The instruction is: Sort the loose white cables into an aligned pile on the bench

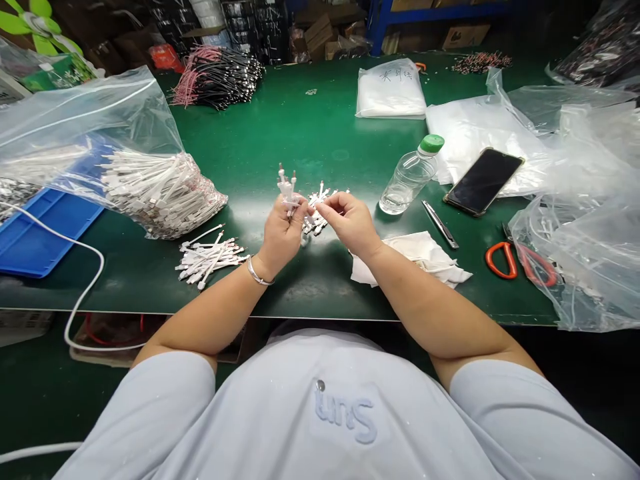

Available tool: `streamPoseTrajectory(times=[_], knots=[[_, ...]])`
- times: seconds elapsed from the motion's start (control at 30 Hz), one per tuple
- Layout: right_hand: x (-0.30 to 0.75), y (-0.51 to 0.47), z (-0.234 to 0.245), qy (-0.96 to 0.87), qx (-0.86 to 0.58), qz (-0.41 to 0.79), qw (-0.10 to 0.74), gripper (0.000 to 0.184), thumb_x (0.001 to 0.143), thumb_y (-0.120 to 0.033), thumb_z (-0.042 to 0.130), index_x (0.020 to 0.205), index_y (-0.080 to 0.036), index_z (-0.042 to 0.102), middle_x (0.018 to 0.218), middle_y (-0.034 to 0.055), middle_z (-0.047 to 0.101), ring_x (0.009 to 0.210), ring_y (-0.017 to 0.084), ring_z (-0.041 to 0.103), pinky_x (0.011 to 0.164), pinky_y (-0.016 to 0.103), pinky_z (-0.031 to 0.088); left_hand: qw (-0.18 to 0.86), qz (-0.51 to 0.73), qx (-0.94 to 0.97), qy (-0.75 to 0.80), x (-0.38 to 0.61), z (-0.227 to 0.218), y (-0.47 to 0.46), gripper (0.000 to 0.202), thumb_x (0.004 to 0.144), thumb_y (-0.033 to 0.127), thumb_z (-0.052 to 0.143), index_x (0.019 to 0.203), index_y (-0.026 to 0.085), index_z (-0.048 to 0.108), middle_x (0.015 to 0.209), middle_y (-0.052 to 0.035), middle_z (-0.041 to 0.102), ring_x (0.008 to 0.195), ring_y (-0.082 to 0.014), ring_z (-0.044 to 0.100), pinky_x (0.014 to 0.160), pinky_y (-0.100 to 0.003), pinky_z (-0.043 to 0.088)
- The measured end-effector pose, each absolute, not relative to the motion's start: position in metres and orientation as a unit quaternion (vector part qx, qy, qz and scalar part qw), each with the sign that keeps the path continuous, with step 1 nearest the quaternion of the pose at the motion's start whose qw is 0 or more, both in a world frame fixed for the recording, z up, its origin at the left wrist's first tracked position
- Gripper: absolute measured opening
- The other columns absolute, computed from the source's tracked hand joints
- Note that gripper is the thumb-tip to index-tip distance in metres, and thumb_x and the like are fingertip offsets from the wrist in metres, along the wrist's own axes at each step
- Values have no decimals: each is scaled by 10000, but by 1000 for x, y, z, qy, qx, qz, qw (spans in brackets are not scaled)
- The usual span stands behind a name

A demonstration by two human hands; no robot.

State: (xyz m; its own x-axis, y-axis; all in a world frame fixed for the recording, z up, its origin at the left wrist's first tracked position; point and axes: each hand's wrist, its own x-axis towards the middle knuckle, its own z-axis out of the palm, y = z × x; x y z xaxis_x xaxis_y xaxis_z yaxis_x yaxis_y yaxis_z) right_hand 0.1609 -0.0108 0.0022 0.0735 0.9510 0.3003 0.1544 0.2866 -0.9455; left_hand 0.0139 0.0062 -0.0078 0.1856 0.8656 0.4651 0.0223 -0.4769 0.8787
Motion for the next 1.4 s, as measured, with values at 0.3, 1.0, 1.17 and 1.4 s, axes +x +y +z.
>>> streamPoseTrajectory(times=[0.3,1.0,1.17,1.4], knots=[[168,-10,-9,-703,-377,486,357,596,662,-162,693,1240,-172,545,1198,95,616,1113,241,573,921,407,493,398,560,624,373,22,-25,1,410,757,556,685,888,194,546,745,25,590,671,-100,577,680,-250,500],[162,-11,-11,-683,-364,500,388,622,625,-131,712,1229,-201,580,1008,14,666,907,172,618,789,274,514,490,494,608,383,26,-11,-9,425,691,557,739,786,178,570,650,35,597,602,-89,564,623,-235,484],[162,-14,-8,-674,-367,521,373,499,595,-151,749,1077,-203,632,832,-26,650,839,181,619,779,310,525,470,507,642,331,24,1,-20,373,810,553,633,803,185,573,630,20,614,595,-100,588,615,-243,488],[150,-22,-6,-579,-349,641,364,283,580,-124,692,851,-176,627,742,-32,626,749,164,602,671,282,510,416,497,694,314,19,6,-30,272,862,457,608,845,187,632,757,-26,667,709,-140,625,729,-293,505]])
